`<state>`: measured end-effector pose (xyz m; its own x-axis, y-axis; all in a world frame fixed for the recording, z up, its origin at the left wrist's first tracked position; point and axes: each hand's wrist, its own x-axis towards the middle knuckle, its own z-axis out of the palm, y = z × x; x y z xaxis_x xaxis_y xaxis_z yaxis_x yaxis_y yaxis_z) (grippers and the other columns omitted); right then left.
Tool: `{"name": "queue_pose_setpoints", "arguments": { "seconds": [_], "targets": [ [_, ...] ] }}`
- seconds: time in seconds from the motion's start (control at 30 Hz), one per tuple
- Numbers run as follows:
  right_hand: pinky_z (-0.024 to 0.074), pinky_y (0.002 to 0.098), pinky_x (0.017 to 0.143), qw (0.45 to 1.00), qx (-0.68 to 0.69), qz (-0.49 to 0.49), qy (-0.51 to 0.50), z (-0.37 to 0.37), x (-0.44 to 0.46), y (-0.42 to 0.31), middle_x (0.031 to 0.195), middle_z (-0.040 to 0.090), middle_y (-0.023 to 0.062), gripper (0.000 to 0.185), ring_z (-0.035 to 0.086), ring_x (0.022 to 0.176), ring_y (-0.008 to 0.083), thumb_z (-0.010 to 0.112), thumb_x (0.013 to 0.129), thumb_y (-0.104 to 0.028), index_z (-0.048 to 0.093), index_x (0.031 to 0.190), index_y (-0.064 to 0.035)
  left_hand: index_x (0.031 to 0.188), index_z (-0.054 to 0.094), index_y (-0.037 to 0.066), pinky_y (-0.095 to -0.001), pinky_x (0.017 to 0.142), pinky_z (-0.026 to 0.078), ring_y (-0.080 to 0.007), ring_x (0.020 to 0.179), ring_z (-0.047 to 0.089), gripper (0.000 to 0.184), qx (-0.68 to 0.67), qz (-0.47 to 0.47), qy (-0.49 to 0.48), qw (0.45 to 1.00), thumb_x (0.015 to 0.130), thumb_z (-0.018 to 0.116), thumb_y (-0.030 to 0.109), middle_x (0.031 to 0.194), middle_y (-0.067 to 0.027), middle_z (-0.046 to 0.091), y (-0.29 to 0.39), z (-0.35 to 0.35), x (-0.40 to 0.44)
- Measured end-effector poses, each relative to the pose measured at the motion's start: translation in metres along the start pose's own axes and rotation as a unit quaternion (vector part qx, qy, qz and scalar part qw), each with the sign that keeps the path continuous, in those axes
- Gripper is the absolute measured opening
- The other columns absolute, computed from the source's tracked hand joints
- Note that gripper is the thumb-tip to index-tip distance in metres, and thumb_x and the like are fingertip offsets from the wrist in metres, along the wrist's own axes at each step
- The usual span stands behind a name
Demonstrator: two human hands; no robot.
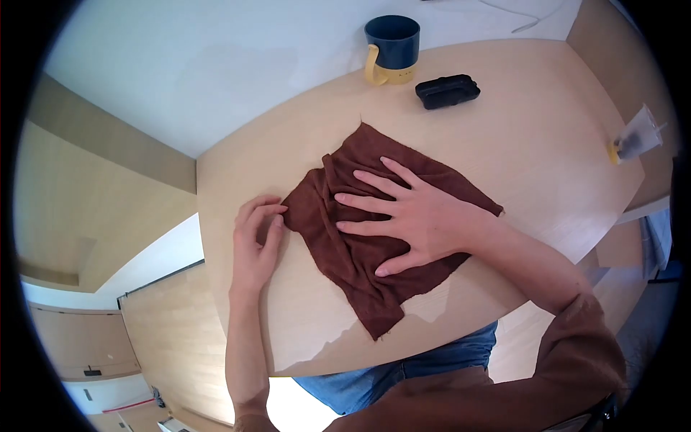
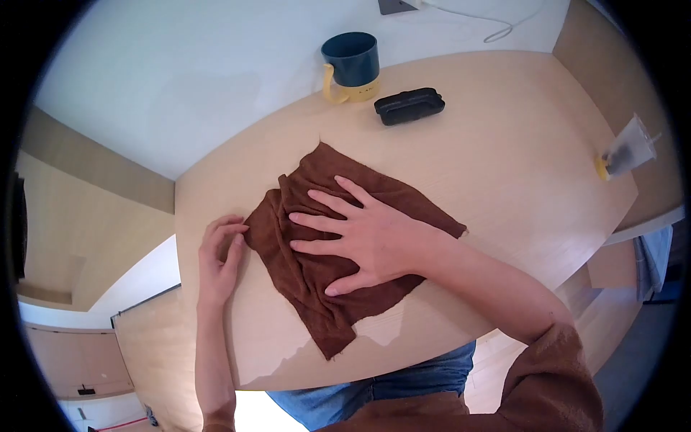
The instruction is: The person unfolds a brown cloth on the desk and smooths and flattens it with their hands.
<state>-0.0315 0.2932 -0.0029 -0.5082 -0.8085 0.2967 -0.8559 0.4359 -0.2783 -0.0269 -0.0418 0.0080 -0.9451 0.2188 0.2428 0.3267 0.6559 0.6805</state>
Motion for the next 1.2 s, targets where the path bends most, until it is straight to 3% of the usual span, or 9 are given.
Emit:
{"name": "queue_pose_setpoints", "arguments": {
  "seconds": [0.43,0.53,0.73,1.2],
  "targets": [
    [0.0155,0.0647,0.134,1.000,-0.012,0.001,-0.005,0.0024,0.0001,-0.0013,0.175,0.039,0.0160,0.076,0.033,0.164,0.0376,0.060,0.101,-0.071,0.058,0.160,-0.0240,0.118,0.073,-0.001,-0.0412,0.112,0.051,-0.0300,0.131,0.064,0.020,0.002,-0.011,-0.008,1.000,0.101,0.063,0.000,0.138,-0.0151,0.066,0.0029,-0.0012,-0.0013],
    [0.0169,0.0614,0.134,1.000,0.002,0.005,-0.005,0.0024,0.0001,-0.0018,0.175,0.038,0.0176,0.076,0.032,0.164,0.0378,0.062,0.100,-0.070,0.058,0.160,-0.0229,0.117,0.075,0.003,-0.0417,0.111,0.050,-0.0316,0.129,0.063,0.019,0.011,-0.008,0.006,1.000,0.099,0.069,0.005,0.138,-0.0110,0.068,-0.0037,0.0006,-0.0026],
    [0.0235,0.0546,0.135,1.000,0.014,-0.001,0.014,0.0007,0.0009,-0.0022,0.172,0.042,0.0206,0.074,0.037,0.161,0.0382,0.064,0.100,-0.067,0.061,0.156,-0.0178,0.117,0.075,0.002,-0.0422,0.111,0.049,-0.0318,0.129,0.063,0.019,0.010,0.000,0.007,1.000,0.099,0.068,0.005,0.137,-0.0113,0.069,-0.0020,0.0005,-0.0030],
    [0.0315,0.0522,0.131,0.999,0.026,0.011,0.020,-0.0018,0.0020,-0.0061,0.170,0.045,0.0206,0.069,0.040,0.159,0.0390,0.069,0.100,-0.059,0.063,0.152,-0.0139,0.118,0.075,0.002,-0.0425,0.113,0.048,-0.0316,0.131,0.061,0.020,-0.007,-0.021,-0.003,1.000,0.099,0.069,0.003,0.138,-0.0113,0.067,0.0022,-0.0002,-0.0038]
  ]
}}
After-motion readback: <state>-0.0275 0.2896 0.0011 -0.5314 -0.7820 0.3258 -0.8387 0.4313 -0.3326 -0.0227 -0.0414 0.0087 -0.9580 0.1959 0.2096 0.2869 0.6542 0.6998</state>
